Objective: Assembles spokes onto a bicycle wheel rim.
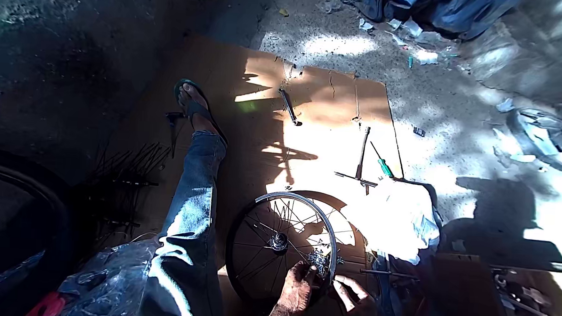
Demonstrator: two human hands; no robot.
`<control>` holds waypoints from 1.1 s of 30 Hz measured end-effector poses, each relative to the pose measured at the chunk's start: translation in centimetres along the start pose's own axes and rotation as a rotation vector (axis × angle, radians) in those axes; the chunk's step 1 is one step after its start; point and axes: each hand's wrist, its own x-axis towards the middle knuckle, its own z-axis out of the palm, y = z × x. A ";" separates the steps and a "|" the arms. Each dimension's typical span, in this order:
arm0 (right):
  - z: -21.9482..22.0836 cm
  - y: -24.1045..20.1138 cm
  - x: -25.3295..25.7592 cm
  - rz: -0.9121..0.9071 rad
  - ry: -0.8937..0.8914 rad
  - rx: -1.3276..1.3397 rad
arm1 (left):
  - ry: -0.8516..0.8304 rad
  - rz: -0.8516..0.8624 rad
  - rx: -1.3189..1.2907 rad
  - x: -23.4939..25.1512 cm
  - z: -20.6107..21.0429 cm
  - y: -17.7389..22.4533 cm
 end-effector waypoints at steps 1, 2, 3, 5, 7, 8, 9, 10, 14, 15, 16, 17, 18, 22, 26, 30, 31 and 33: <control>0.4 -0.1 -0.2 0.004 0.017 0.021 | -0.007 0.001 0.004 0.1 0.1 0.0; 0.7 -0.1 -0.3 0.006 0.019 0.044 | -0.014 0.001 0.010 0.1 0.1 0.0; 1.0 -0.1 -0.3 0.011 0.013 0.076 | -0.018 0.006 0.019 0.1 0.1 0.0; 1.6 0.4 -0.1 0.018 0.004 0.134 | -0.026 0.032 0.052 0.2 0.1 -0.2; 2.1 0.6 -0.3 0.024 -0.001 0.196 | -0.034 0.043 0.114 0.2 -0.1 -0.3; 2.4 0.6 -0.5 0.044 0.005 0.229 | -0.035 0.046 0.159 0.3 -0.1 -0.4; 2.7 0.5 -0.7 0.085 0.010 0.261 | -0.027 0.057 0.206 0.3 -0.2 -0.5; 2.9 0.2 -1.0 0.147 0.012 0.302 | -0.010 0.077 0.250 0.3 -0.1 -0.6; 3.1 -0.5 -1.3 0.250 0.021 0.416 | 0.064 0.101 0.355 0.4 0.7 -0.7; 3.1 -0.4 -1.3 0.220 0.030 0.387 | 0.079 0.089 0.370 0.3 1.0 -0.6; 2.9 -0.2 -1.4 0.169 0.034 0.330 | 0.094 0.079 0.372 0.3 1.3 -0.6; 2.6 0.1 -1.3 0.097 0.027 0.241 | 0.105 0.074 0.365 0.3 1.5 -0.8; 2.3 0.5 -1.2 0.028 0.025 0.155 | 0.107 0.074 0.347 0.3 1.6 -1.0; 1.9 0.2 -1.2 -0.029 0.055 0.054 | 0.126 0.080 0.261 0.3 1.8 -1.4; 1.9 0.1 -1.1 -0.003 0.071 0.074 | 0.138 0.083 0.141 0.1 1.9 -1.2; 2.2 0.0 -0.8 0.020 0.101 0.099 | 0.134 0.063 0.061 0.0 1.9 -1.1; 2.2 0.1 -0.8 0.001 0.110 0.094 | 0.135 0.063 0.047 0.0 1.9 -1.1; 2.2 0.6 -0.6 -0.053 0.116 0.052 | 0.133 0.066 0.028 0.1 1.9 -1.2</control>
